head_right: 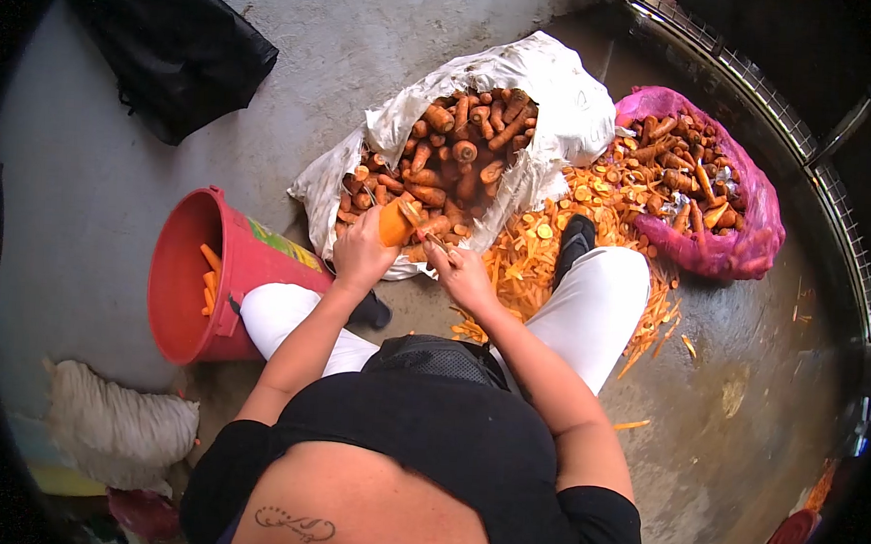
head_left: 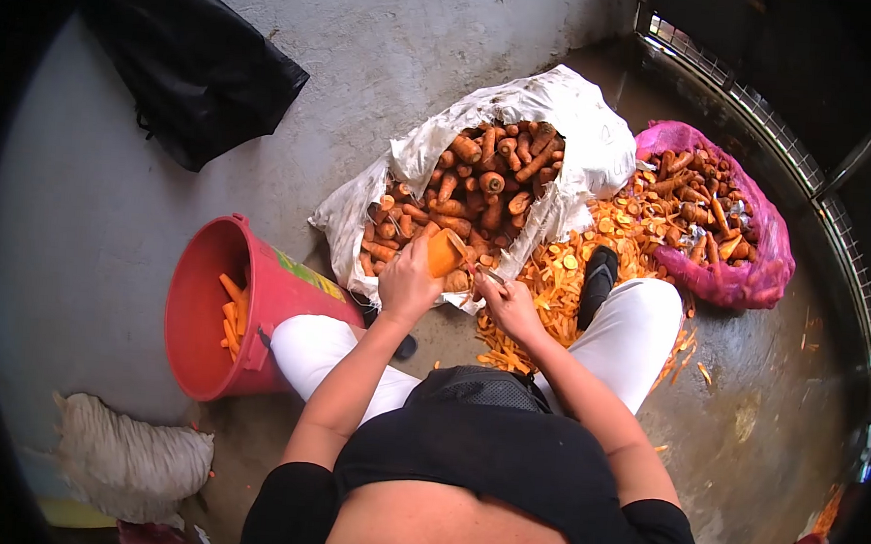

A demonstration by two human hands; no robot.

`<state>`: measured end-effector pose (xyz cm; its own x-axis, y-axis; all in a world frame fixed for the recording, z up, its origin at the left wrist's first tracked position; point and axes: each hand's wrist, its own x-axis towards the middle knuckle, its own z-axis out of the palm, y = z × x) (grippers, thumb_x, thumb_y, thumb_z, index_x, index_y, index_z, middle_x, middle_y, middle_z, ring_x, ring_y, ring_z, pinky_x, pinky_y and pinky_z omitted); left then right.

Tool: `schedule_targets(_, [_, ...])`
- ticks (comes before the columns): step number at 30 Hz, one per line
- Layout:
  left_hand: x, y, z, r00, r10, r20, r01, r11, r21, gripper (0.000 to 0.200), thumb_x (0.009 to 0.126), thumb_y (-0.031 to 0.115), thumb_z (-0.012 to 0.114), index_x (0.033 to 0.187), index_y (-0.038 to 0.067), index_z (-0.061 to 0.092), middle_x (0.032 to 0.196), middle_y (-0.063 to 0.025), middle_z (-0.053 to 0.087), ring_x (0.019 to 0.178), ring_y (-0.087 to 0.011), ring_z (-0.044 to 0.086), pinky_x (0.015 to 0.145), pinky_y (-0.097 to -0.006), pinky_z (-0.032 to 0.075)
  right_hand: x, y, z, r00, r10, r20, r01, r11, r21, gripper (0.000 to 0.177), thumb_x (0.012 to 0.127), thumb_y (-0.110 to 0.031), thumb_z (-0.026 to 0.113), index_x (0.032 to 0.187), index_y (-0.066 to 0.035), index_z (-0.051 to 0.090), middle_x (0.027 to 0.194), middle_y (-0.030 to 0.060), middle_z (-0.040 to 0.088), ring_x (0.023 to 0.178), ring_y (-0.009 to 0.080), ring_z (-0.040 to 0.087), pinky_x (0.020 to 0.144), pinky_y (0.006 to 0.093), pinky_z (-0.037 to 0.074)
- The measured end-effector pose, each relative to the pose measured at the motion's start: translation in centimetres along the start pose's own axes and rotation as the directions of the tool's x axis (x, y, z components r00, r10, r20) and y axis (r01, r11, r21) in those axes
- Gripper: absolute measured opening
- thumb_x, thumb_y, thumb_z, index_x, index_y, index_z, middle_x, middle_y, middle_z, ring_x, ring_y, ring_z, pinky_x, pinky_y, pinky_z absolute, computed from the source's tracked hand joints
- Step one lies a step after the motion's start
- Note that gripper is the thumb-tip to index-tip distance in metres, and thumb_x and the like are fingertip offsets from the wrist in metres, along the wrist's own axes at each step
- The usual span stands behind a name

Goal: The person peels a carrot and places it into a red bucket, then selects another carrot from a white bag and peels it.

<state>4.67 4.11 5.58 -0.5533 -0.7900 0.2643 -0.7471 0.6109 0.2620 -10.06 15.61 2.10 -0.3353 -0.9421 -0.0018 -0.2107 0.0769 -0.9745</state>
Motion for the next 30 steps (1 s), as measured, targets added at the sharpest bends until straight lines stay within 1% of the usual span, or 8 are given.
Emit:
schedule_targets(2, [0.1,0.3,-0.3,0.99,-0.063,0.127,0.075,0.993,-0.088,0.049,0.064,0.016,0.069,0.109,0.005,0.053,0.102,-0.0153,0.064,0.086,-0.0352,0.064,0.072,-0.0444,0.051,0.0,0.0,0.0,1.0,0.003,0.002,-0.003,1.0,-0.005,0.043,0.095,-0.036,0.052,0.079,0.002,0.062,0.067,0.0166,0.06,0.061,0.0277,0.057,0.061,0.0375,0.045])
schedule_targets(5, [0.0,0.5,-0.6,0.998,-0.021,0.066,0.025,0.998,-0.063,0.049,0.064,0.017,0.069,0.108,0.005,0.053,0.1,-0.016,0.064,0.085,-0.0359,0.064,0.071,-0.045,0.051,0.0,-0.1,-0.1,1.0,0.018,0.008,-0.018,1.0,-0.014,0.042,0.096,-0.036,0.051,0.08,0.002,0.062,0.067,0.0175,0.06,0.062,0.029,0.058,0.061,0.0381,0.045])
schedule_targets(8, [0.1,-0.2,0.2,0.999,0.031,-0.027,-0.03,0.999,0.04,0.048,0.064,0.019,0.069,0.108,0.006,0.053,0.098,-0.0162,0.064,0.082,-0.0369,0.064,0.069,-0.0461,0.051,0.1,-0.3,-0.1,1.0,0.021,0.014,-0.021,1.0,-0.016,0.041,0.096,-0.034,0.051,0.081,0.002,0.062,0.068,0.0182,0.06,0.063,0.0301,0.058,0.061,0.0388,0.045])
schedule_targets(11, [0.3,0.9,-0.8,0.978,-0.109,0.175,0.133,0.982,-0.134,0.046,0.065,0.02,0.069,0.106,0.006,0.053,0.094,-0.0158,0.065,0.082,-0.0366,0.065,0.07,-0.0463,0.051,0.3,-0.2,-0.4,0.999,0.04,0.032,-0.04,0.999,-0.013,0.04,0.096,-0.034,0.051,0.082,0.002,0.063,0.069,0.0188,0.06,0.064,0.0315,0.059,0.061,0.0396,0.044])
schedule_targets(14, [0.1,1.0,-1.0,0.996,-0.059,0.06,0.06,0.998,-0.027,0.046,0.065,0.023,0.07,0.105,0.006,0.055,0.091,-0.0155,0.067,0.081,-0.0361,0.065,0.07,-0.0464,0.051,0.3,-0.2,-0.4,0.999,0.043,0.028,-0.042,0.999,-0.03,0.038,0.096,-0.032,0.052,0.083,0.002,0.063,0.07,0.019,0.061,0.063,0.0326,0.058,0.06,0.0399,0.044])
schedule_targets(20, [0.6,0.4,-1.6,0.974,-0.07,0.216,0.084,0.995,-0.058,0.05,0.064,0.028,0.073,0.105,0.006,0.057,0.089,-0.0166,0.068,0.082,-0.0358,0.066,0.071,-0.0459,0.051,0.4,0.7,0.0,1.0,0.002,0.03,-0.001,0.999,-0.036,0.033,0.095,-0.029,0.053,0.085,0.001,0.064,0.07,0.0188,0.06,0.062,0.0322,0.058,0.059,0.0403,0.044])
schedule_targets(25, [0.8,0.5,-2.2,0.964,-0.09,0.252,0.114,0.99,-0.082,0.051,0.064,0.031,0.073,0.105,0.005,0.06,0.088,-0.0179,0.068,0.083,-0.0354,0.066,0.073,-0.0456,0.051,0.5,0.8,0.1,0.998,-0.067,0.016,0.067,0.997,-0.029,0.031,0.095,-0.029,0.054,0.088,0.0,0.065,0.07,0.0186,0.06,0.061,0.0313,0.058,0.057,0.0405,0.043])
schedule_targets(30, [0.8,0.2,-2.2,0.946,-0.108,0.304,0.166,0.971,-0.171,0.049,0.063,0.03,0.073,0.104,0.005,0.061,0.088,-0.0187,0.068,0.083,-0.0349,0.066,0.074,-0.0448,0.05,0.5,1.2,0.2,1.0,-0.028,0.015,0.027,1.0,0.009,0.032,0.094,-0.03,0.055,0.09,0.0,0.065,0.069,0.0183,0.06,0.059,0.0312,0.057,0.056,0.0404,0.043])
